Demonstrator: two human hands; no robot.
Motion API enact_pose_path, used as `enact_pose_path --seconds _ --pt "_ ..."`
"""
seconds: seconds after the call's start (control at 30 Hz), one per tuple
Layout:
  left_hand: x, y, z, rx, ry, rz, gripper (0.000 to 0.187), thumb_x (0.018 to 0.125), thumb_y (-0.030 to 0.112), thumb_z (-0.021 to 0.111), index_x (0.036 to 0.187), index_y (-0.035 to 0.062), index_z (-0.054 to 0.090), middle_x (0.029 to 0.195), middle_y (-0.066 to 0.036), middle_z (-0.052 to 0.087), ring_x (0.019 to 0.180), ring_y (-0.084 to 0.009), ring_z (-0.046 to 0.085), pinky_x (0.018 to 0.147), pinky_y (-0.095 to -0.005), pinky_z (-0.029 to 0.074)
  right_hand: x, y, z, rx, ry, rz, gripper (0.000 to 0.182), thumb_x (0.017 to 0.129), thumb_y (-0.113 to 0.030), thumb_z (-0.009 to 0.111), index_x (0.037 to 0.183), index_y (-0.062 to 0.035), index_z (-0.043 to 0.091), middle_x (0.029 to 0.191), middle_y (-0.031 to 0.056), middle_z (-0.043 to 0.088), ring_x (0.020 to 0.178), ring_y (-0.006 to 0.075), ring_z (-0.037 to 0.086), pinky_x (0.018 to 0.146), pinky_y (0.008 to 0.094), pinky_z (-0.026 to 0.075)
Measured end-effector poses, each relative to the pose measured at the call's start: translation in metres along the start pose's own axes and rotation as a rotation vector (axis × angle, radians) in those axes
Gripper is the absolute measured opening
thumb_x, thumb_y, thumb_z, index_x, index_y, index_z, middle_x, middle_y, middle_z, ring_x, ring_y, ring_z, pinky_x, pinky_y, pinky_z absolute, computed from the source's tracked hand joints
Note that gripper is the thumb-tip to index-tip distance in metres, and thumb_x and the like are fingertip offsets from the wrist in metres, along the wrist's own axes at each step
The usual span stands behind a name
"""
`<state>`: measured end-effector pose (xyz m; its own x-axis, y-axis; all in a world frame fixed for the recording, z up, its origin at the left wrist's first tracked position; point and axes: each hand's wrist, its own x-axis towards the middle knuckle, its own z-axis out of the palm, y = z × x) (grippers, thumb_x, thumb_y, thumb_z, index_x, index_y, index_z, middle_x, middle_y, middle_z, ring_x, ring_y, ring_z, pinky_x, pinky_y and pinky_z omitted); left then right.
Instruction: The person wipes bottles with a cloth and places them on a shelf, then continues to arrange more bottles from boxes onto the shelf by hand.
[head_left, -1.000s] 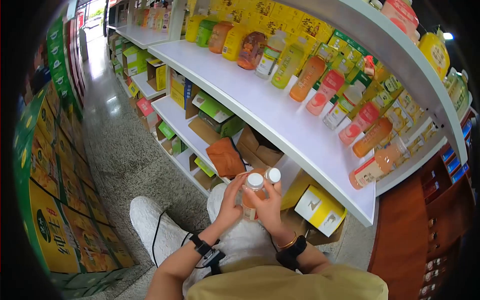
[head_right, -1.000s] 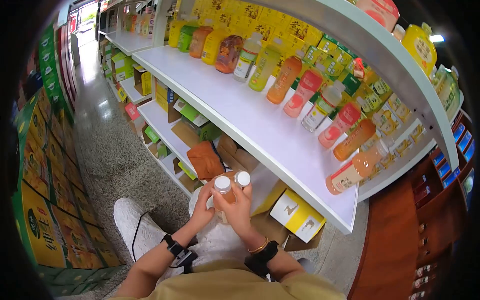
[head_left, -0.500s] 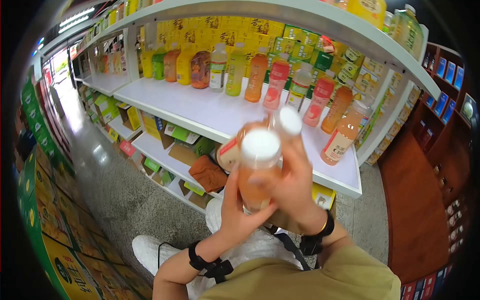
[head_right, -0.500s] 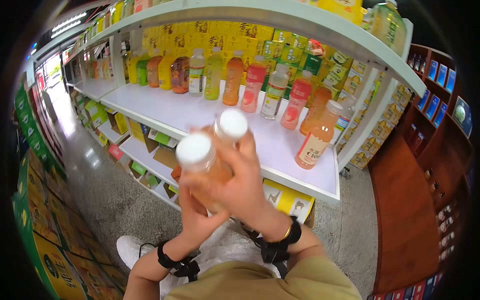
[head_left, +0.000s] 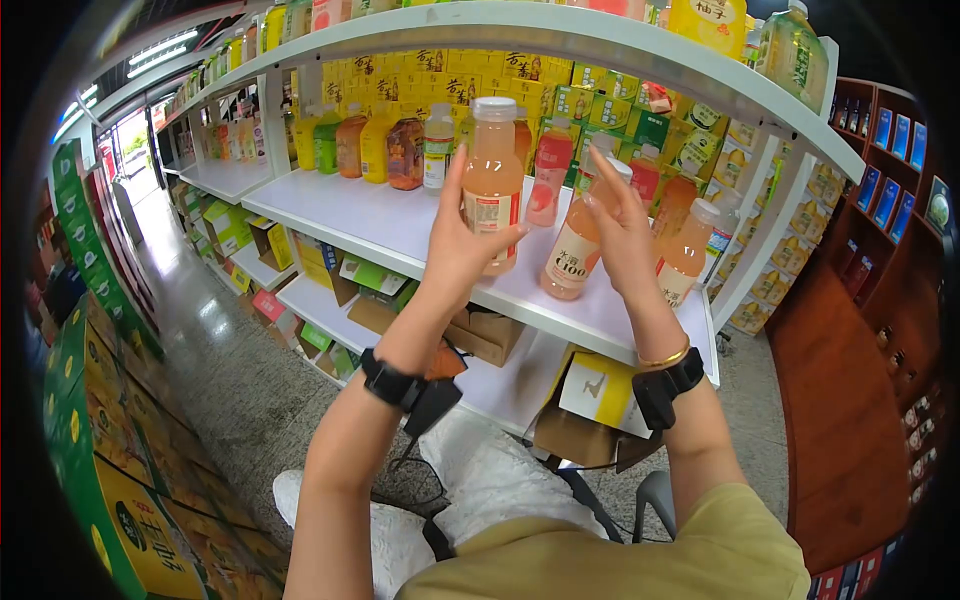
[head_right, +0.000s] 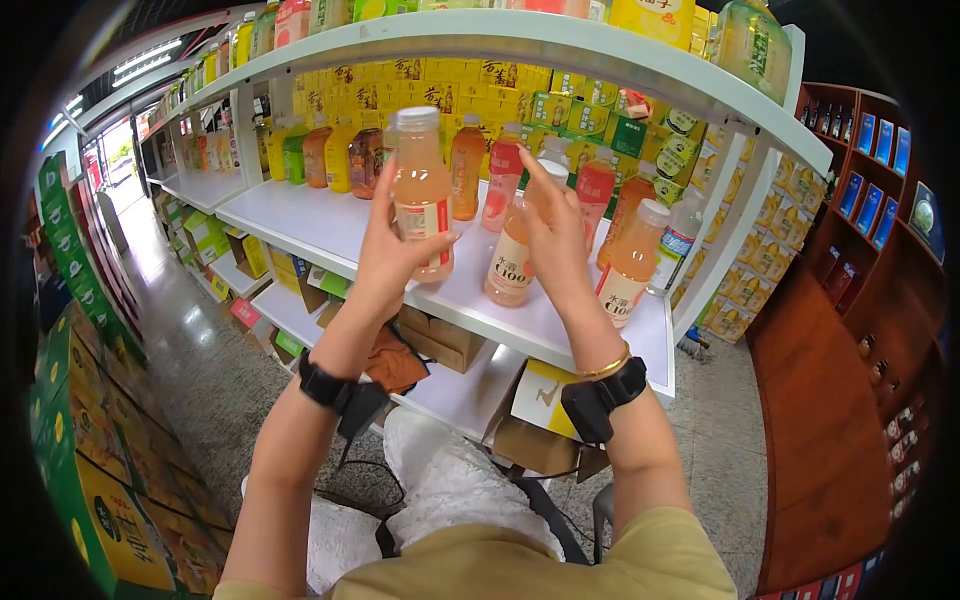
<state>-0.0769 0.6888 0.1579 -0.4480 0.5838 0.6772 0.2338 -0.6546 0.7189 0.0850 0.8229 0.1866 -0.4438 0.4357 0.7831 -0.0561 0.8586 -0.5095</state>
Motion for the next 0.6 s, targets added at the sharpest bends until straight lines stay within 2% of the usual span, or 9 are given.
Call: enact_pose_path --seconds 0.03,0.17,0.23,0.27,0.33,0.47,0.57,0.6 --pt "0.007 -0.011 0.0 -0.024 -0.01 -0.05 0.113 0.074 -0.008 0.079 0.162 0.017 0.013 0.146 -0.013 0.046 0.124 -0.0241 0.057 0.096 -0.0393 0.054 0.002 0.003 0.001 -0.008 0.005 -0.006 0.059 0.095 -0.002 0.058 0.152 -0.0127 0.045 0.155 0.0085 0.046 0.142 0.0221 0.042 0.117 0.0365 0.032" --pt "0.019 -0.06 0.004 0.026 0.017 -0.153 0.115 0.073 -0.007 0.08 0.162 0.0171 0.012 0.145 -0.013 0.047 0.121 -0.0236 0.058 0.095 -0.0386 0.054 0.009 0.021 0.006 -0.036 0.028 -0.011 0.066 0.093 -0.002 0.061 0.155 -0.0115 0.039 0.157 0.01 0.043 0.143 0.0238 0.041 0.119 0.038 0.03" --pt "0.02 -0.076 0.008 0.005 0.009 -0.14 0.116 0.072 -0.007 0.08 0.162 0.0178 0.011 0.146 -0.013 0.046 0.121 -0.0233 0.058 0.094 -0.037 0.055 0.008 0.024 0.007 -0.042 0.11 -0.075 0.082 0.091 -0.004 0.066 0.16 -0.0115 0.022 0.158 0.0164 0.038 0.144 0.0262 0.039 0.119 0.039 0.031" --pt "0.021 -0.085 0.009 0.008 0.005 -0.143 0.116 0.072 -0.007 0.08 0.162 0.0178 0.011 0.146 -0.013 0.046 0.121 -0.0233 0.058 0.094 -0.037 0.055 0.006 0.024 0.007 -0.041 0.113 -0.071 0.082 0.091 -0.004 0.066 0.16 -0.0115 0.022 0.158 0.0164 0.038 0.144 0.0262 0.039 0.119 0.039 0.031" --pt "0.023 -0.09 0.012 0.144 -0.008 -0.13 0.116 0.073 -0.006 0.081 0.162 0.0178 0.011 0.148 -0.012 0.045 0.123 -0.0227 0.057 0.097 -0.0374 0.053 -0.003 0.014 0.007 0.282 0.038 0.301 0.1 0.088 -0.007 0.073 0.161 -0.0104 0.005 0.156 0.0229 0.037 0.143 0.0294 0.039 0.117 0.0404 0.033" --pt "0.022 -0.082 0.011 0.069 -0.103 -0.112 0.115 0.073 -0.006 0.08 0.162 0.0174 0.01 0.148 -0.012 0.045 0.126 -0.0227 0.055 0.101 -0.0394 0.051 -0.033 0.054 0.004 0.275 -0.043 0.356 0.108 0.085 -0.008 0.077 0.16 -0.0067 -0.001 0.15 0.0248 0.041 0.14 0.0303 0.043 0.114 0.0404 0.039" --pt "0.024 -0.083 -0.008 -0.102 -0.177 -0.257 0.114 0.073 -0.007 0.08 0.162 0.0169 0.012 0.145 -0.013 0.049 0.128 -0.0234 0.054 0.103 -0.0403 0.049 -0.05 0.062 0.007 0.218 -0.078 0.396 0.104 0.086 -0.006 0.076 0.159 -0.002 0.002 0.149 0.0219 0.042 0.137 0.0289 0.047 0.11 0.0387 0.043" --pt "0.028 -0.083 -0.016 -0.191 -0.245 -0.381 0.114 0.072 -0.007 0.08 0.162 0.0169 0.013 0.143 -0.014 0.05 0.128 -0.0239 0.054 0.103 -0.0399 0.049 -0.052 0.057 0.006 0.247 -0.118 0.421 0.1 0.087 -0.006 0.075 0.158 -0.0011 0.005 0.149 0.0219 0.041 0.137 0.0291 0.047 0.111 0.0385 0.043"
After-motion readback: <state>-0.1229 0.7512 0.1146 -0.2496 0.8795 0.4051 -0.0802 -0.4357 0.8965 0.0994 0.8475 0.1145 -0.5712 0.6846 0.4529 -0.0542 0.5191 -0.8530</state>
